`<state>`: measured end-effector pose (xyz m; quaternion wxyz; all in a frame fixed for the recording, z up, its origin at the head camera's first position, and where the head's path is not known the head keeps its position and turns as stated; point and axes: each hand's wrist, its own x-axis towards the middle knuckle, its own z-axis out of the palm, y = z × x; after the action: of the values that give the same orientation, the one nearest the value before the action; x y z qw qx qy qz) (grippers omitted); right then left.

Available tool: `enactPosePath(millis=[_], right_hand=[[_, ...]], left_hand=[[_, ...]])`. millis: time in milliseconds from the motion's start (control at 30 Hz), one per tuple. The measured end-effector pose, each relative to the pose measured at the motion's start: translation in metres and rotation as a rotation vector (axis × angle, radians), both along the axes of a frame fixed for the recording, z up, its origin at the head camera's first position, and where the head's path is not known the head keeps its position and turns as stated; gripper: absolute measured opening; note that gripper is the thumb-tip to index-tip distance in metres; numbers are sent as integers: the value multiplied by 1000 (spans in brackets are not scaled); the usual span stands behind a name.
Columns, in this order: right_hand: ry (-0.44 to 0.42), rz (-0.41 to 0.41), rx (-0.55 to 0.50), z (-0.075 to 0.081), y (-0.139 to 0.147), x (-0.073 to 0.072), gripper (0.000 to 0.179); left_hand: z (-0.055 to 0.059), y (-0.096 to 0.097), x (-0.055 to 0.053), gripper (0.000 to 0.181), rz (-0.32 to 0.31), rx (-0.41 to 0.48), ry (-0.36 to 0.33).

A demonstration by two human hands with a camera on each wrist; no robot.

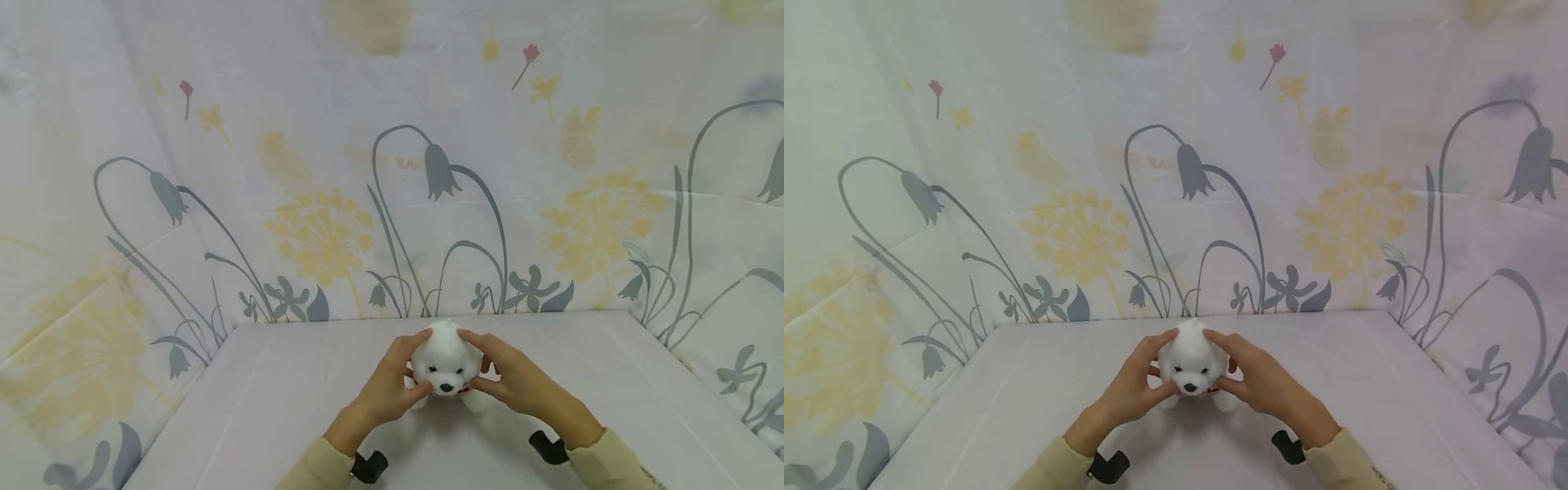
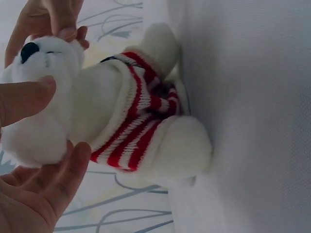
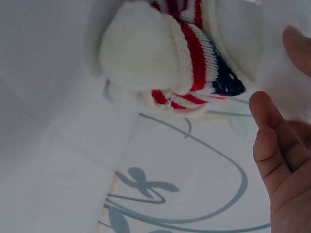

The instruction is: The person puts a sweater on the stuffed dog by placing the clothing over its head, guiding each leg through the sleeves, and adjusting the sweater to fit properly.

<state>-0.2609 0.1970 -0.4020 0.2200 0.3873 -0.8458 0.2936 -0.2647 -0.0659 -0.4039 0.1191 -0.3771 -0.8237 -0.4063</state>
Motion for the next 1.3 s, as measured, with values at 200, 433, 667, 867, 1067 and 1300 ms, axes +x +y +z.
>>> enactPosePath(millis=[200, 433, 667, 867, 1067, 1300], right_hand=[[10, 44, -97, -7, -4, -12, 81], [43, 14, -130, -12, -17, -42, 85], [79, 0, -174, -19, -39, -71, 82], [150, -5, -199, -22, -49, -84, 80], [162, -19, -174, -26, -53, -90, 78], [126, -26, -152, -30, -53, -84, 81]], left_hand=[[0, 4, -7, 80, -19, 28, 100], [4, 0, -26, 76, 20, 52, 126], [4, -12, -54, 74, 62, 76, 202], [5, -15, -68, 73, 90, 67, 237], [0, -17, -74, 73, 117, 77, 227], [-5, -21, -69, 74, 123, 47, 249]])
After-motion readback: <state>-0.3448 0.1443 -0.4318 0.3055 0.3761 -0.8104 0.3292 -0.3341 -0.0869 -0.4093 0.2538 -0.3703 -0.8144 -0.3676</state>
